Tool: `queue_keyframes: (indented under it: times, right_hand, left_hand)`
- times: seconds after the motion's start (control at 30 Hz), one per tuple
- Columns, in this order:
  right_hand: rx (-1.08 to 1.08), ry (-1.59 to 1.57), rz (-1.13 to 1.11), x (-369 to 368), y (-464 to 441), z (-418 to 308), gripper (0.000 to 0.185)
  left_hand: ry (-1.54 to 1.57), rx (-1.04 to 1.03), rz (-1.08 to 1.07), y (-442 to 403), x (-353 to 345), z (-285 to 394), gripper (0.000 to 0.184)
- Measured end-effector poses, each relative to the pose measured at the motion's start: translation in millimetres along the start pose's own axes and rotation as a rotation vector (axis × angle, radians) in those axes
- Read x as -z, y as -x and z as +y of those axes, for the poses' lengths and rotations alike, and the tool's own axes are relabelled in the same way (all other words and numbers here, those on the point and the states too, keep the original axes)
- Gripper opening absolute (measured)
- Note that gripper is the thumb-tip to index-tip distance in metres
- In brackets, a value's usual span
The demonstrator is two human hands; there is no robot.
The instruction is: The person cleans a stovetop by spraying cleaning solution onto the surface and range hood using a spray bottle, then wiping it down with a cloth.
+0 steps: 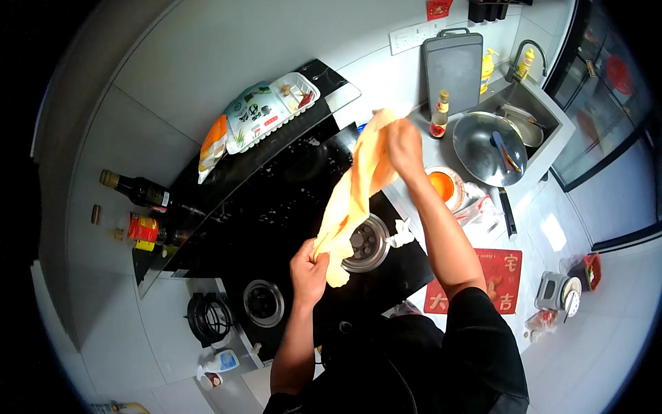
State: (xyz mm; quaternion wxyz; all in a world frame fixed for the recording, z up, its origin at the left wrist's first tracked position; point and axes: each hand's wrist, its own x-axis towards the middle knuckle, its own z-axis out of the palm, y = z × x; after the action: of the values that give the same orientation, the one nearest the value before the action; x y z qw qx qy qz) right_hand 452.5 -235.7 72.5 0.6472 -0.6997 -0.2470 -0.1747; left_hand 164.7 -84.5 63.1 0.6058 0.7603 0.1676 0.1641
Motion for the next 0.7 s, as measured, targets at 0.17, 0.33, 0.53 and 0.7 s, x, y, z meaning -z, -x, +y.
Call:
queue_keyframes:
  times: [0.17,0.33,0.53,0.7]
  right_hand:
    - [-0.494,-0.93,0.167,-34,-40,-28,0.041]
    - [-0.652,-0.964,0.341,-90,-30,-77,0.037]
    - [-0.626,-1.038,0.265,-177,37,-127,0.034]
    - [-0.703,-1.218,0.177,-255,99,-176,0.028]
  left_hand:
    - [0.031,-0.037,0.058,14,12,16,0.031]
    - [0.011,-0.022,0.103,36,38,26,0.024]
    - [0.017,-0.005,0.21,69,96,3,0.02]
    - [-0.025,0.013,0.372,118,169,-34,0.028]
